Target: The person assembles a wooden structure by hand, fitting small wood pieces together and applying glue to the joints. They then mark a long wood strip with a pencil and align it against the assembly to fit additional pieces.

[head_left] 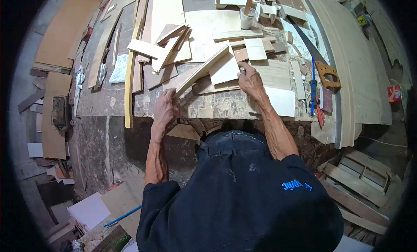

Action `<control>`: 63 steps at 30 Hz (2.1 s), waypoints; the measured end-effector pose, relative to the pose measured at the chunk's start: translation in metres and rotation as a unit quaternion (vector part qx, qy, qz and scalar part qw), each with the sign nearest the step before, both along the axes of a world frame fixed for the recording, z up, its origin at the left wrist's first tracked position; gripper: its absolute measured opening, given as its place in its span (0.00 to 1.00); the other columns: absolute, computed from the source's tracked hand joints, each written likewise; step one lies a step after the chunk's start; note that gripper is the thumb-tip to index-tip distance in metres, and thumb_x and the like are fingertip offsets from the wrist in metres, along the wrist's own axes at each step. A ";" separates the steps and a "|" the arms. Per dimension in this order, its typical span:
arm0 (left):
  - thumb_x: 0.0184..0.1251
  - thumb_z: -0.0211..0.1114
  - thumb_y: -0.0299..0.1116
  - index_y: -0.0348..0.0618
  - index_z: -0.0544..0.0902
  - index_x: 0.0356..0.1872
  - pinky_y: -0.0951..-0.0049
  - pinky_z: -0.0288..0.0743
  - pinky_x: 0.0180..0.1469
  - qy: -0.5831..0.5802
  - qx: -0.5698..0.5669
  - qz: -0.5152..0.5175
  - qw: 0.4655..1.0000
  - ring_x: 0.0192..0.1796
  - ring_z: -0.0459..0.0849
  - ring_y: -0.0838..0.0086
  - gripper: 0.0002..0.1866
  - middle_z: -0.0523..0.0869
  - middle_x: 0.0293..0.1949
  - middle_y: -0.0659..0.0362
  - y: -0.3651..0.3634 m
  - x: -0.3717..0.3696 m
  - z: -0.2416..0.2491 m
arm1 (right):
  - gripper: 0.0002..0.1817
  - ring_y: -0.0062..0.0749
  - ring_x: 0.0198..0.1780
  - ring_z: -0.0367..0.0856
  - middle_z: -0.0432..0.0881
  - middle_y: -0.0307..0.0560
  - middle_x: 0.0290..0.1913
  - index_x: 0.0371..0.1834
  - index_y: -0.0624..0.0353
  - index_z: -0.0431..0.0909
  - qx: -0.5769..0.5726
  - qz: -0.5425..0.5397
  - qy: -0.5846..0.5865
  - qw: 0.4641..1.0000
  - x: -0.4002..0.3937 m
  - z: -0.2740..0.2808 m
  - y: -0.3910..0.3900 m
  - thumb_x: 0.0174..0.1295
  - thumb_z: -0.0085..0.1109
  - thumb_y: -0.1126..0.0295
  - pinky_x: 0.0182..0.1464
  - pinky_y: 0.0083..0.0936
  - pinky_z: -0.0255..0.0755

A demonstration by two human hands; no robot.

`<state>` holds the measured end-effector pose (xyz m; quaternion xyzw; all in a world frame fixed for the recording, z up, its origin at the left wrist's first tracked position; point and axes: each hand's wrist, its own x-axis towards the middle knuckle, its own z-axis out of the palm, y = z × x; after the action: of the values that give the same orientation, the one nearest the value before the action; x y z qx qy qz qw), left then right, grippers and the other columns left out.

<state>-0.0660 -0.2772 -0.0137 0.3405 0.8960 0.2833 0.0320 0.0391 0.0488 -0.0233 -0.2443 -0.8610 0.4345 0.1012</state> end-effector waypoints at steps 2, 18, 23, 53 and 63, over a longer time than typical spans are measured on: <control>0.55 0.60 0.20 0.41 0.78 0.52 0.56 0.76 0.49 0.059 0.011 -0.008 0.998 0.50 0.81 0.48 0.20 0.83 0.46 0.47 0.003 0.004 0.006 | 0.22 0.43 0.41 0.85 0.86 0.59 0.41 0.60 0.64 0.77 0.001 0.004 0.017 1.000 0.008 0.001 0.008 0.62 0.52 0.71 0.47 0.35 0.77; 0.56 0.63 0.22 0.42 0.78 0.57 0.57 0.76 0.54 -0.075 0.070 -0.081 0.991 0.53 0.81 0.51 0.24 0.83 0.50 0.50 0.002 0.000 -0.021 | 0.23 0.32 0.40 0.84 0.87 0.56 0.43 0.63 0.62 0.78 -0.016 -0.001 -0.020 1.000 0.071 0.010 0.045 0.64 0.48 0.74 0.46 0.26 0.76; 0.58 0.61 0.22 0.42 0.79 0.52 0.56 0.75 0.53 -0.010 0.024 -0.091 0.996 0.51 0.80 0.48 0.19 0.82 0.46 0.48 0.021 0.026 0.004 | 0.21 0.20 0.26 0.72 0.82 0.42 0.30 0.61 0.64 0.80 -0.060 -0.013 0.013 0.998 0.098 0.015 0.050 0.65 0.50 0.75 0.29 0.22 0.70; 0.59 0.74 0.38 0.35 0.75 0.56 0.59 0.77 0.51 -0.110 0.114 -0.045 0.986 0.49 0.85 0.55 0.28 0.85 0.47 0.42 0.049 -0.030 0.019 | 0.18 0.20 0.33 0.79 0.84 0.44 0.38 0.63 0.63 0.78 -0.275 -0.126 0.061 0.951 0.063 0.014 -0.008 0.72 0.51 0.73 0.32 0.18 0.78; 0.57 0.73 0.36 0.40 0.74 0.61 0.56 0.73 0.56 0.043 -0.044 -0.019 0.998 0.55 0.77 0.52 0.30 0.79 0.52 0.47 0.056 -0.036 0.003 | 0.18 0.17 0.34 0.79 0.85 0.44 0.45 0.64 0.65 0.76 -0.245 -0.182 0.127 0.944 0.076 0.017 -0.005 0.73 0.50 0.75 0.35 0.17 0.80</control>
<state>-0.1020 -0.2210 -0.0108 0.3674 0.9016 0.2279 0.0132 0.1155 0.0434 -0.0061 -0.3570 -0.6489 0.6336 0.2235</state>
